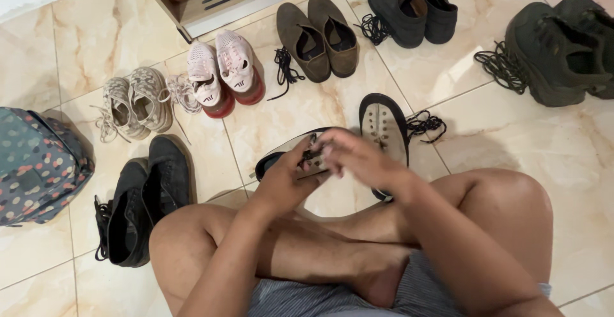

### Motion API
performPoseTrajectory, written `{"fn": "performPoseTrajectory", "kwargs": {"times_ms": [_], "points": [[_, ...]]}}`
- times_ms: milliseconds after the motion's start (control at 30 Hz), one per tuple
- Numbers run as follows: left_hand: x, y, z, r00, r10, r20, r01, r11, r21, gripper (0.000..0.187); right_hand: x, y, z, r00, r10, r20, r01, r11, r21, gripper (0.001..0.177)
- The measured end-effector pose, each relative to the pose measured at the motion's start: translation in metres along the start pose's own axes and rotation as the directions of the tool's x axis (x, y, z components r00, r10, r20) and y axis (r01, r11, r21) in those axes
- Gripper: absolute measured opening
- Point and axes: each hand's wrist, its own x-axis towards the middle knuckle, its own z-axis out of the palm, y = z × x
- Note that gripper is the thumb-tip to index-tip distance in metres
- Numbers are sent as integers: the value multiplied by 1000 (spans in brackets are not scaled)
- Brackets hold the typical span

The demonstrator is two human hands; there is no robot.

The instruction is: The person sits on the floor and laces a pair of canvas shoes. They thread the laces through the eyelets, tighten them, and tie a knot.

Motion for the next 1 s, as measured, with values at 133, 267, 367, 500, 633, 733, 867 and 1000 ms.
{"fn": "performPoseTrajectory", "kwargs": {"times_ms": [133, 267, 367, 500, 633, 733, 867, 1000], "points": [[1, -16, -2, 998, 40, -43, -27, 963, 269, 28, -10, -13, 24, 969, -169, 179, 129, 969, 212, 17], [3, -36, -44, 974, -66, -216, 90, 991, 101, 17, -24, -14, -1, 988, -149, 42, 132, 954, 269, 20], [-5, -33, -96, 921, 42, -386, 113, 923, 369, 16, -37, -15, -29, 975, -202, -93, 222, 875, 431, 27], [-7, -11, -129, 804, 59, -592, 274, 847, 456, 15, -45, -19, -47, 929, -329, -171, 365, 725, 583, 27], [-4, 3, -107, 583, 613, -533, 151, 563, 813, 20, -49, -24, -54, 926, -297, -233, 378, 735, 563, 26], [14, 4, -52, 835, 290, -468, -121, 926, 358, 23, -37, -22, -44, 926, -320, -202, 375, 701, 607, 25], [19, 5, 21, 941, 338, -7, -338, 941, -11, 56, -23, -15, -19, 967, -205, -154, 253, 655, 712, 20], [20, 2, 54, 944, 314, 101, -323, 942, 91, 35, -21, -9, -20, 939, -265, -218, 328, 507, 797, 20]]}}
